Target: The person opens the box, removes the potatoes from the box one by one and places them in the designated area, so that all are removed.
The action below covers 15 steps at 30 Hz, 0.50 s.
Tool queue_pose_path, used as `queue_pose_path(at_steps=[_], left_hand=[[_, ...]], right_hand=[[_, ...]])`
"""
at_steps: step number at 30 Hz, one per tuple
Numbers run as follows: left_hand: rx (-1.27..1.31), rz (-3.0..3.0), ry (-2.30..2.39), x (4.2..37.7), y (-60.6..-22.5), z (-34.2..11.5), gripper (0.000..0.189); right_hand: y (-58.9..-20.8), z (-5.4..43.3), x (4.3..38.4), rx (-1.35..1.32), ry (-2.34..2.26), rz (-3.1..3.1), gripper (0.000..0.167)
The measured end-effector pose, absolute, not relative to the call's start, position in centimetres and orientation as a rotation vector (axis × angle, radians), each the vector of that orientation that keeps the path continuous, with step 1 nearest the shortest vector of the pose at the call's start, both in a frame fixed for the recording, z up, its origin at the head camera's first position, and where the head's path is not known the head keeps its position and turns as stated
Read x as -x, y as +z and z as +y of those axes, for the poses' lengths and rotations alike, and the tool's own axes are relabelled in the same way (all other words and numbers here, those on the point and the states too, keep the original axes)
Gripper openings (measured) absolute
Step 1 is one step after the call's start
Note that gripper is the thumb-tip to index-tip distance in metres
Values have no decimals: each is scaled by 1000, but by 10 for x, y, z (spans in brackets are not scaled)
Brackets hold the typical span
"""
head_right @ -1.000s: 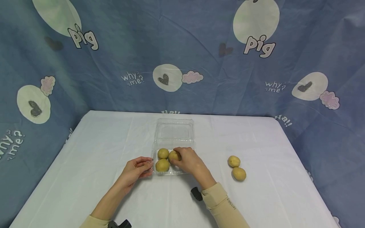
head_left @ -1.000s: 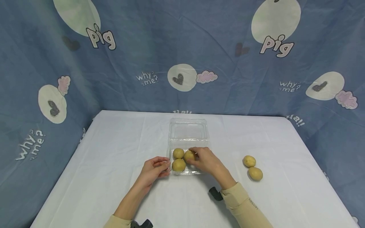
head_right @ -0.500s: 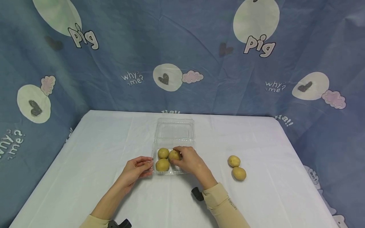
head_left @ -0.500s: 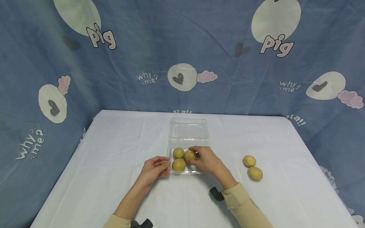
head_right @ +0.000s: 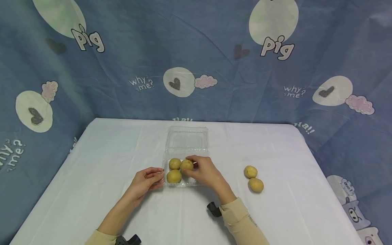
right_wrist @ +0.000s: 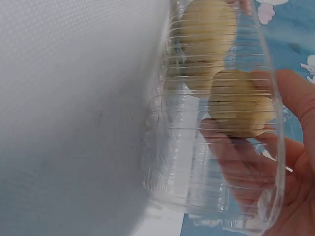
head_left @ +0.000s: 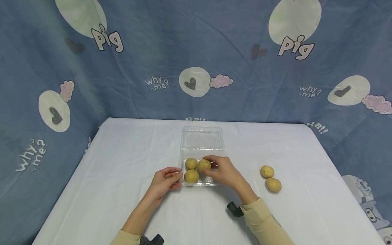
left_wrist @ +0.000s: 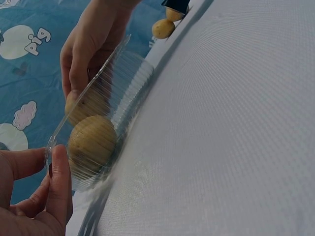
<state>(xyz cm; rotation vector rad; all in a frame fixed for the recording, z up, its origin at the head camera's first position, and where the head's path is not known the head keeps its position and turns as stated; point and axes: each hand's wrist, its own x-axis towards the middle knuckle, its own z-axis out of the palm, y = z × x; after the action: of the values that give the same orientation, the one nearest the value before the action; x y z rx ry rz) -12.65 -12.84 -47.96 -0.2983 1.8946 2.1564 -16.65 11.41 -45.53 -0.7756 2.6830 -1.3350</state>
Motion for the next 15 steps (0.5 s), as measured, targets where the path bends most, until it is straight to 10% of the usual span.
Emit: queue_pose_path(at_steps=[15], left_hand=[[305, 1892, 2158, 127, -481, -129, 27]], right_hand=[[-449, 123, 159, 781, -1406, 2670, 41]])
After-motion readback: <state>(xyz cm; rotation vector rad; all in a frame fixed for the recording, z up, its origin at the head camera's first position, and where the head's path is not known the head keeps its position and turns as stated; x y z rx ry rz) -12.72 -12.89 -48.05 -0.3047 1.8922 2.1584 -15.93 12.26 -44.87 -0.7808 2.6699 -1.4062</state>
